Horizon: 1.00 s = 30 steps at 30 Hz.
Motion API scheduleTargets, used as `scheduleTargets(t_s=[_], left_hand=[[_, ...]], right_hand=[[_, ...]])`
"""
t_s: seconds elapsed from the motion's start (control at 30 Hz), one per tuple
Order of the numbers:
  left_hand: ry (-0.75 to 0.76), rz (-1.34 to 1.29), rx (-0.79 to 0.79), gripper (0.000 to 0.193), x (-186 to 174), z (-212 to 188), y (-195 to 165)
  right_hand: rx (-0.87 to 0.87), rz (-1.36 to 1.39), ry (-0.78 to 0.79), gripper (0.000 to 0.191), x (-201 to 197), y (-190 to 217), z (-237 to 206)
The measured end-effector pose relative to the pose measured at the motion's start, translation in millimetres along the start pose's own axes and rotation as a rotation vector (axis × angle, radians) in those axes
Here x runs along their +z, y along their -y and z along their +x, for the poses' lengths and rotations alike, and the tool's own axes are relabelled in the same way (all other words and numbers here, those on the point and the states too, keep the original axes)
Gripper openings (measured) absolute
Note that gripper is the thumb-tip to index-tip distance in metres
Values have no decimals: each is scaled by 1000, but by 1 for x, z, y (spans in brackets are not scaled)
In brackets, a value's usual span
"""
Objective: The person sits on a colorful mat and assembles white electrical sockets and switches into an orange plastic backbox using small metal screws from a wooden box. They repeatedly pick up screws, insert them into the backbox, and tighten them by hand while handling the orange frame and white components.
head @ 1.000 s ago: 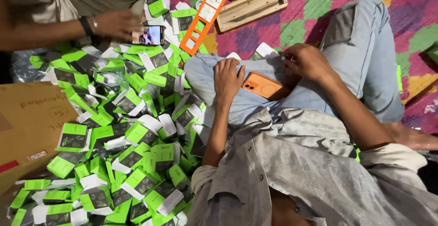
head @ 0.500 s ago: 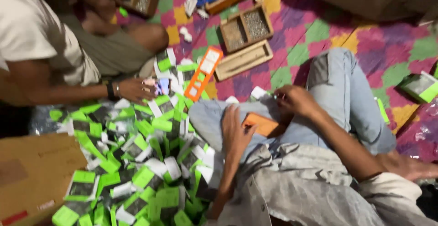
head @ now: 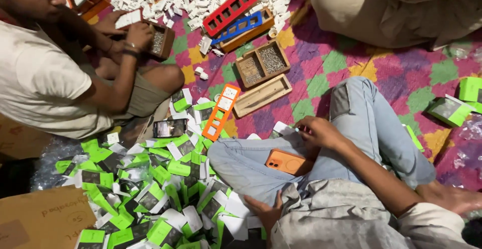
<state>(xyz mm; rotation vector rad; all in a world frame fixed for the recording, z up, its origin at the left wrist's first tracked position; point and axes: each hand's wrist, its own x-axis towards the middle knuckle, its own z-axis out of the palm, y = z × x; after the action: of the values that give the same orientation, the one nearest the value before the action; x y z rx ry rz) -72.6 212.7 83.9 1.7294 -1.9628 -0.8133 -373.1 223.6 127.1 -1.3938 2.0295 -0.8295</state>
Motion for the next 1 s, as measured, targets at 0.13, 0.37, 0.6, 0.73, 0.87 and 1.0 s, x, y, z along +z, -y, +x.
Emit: scheduleTargets(t_s=[0.13,0.37,0.6,0.73,0.87,1.0], left_hand=[[179,24,-283,141,-4,3,-10],[248,-91,-398,144,-4,9,-7],[-38,22,116,142,0,-2,-1],[61,92,259,116,-7,18,-22],[351,67,615,82,-5,56,-61],[685,281,940,101,14,96,-89]], right_hand=[[45,10,35,28,-1,3,1],[33,-70,83,33,-3,14,8],[45,-349,196,22,2,10,60],[208,-284,266,25,3,10,74],[273,-269,243,30,-1,9,73],[207,-397,-29,44,-1,8,62]])
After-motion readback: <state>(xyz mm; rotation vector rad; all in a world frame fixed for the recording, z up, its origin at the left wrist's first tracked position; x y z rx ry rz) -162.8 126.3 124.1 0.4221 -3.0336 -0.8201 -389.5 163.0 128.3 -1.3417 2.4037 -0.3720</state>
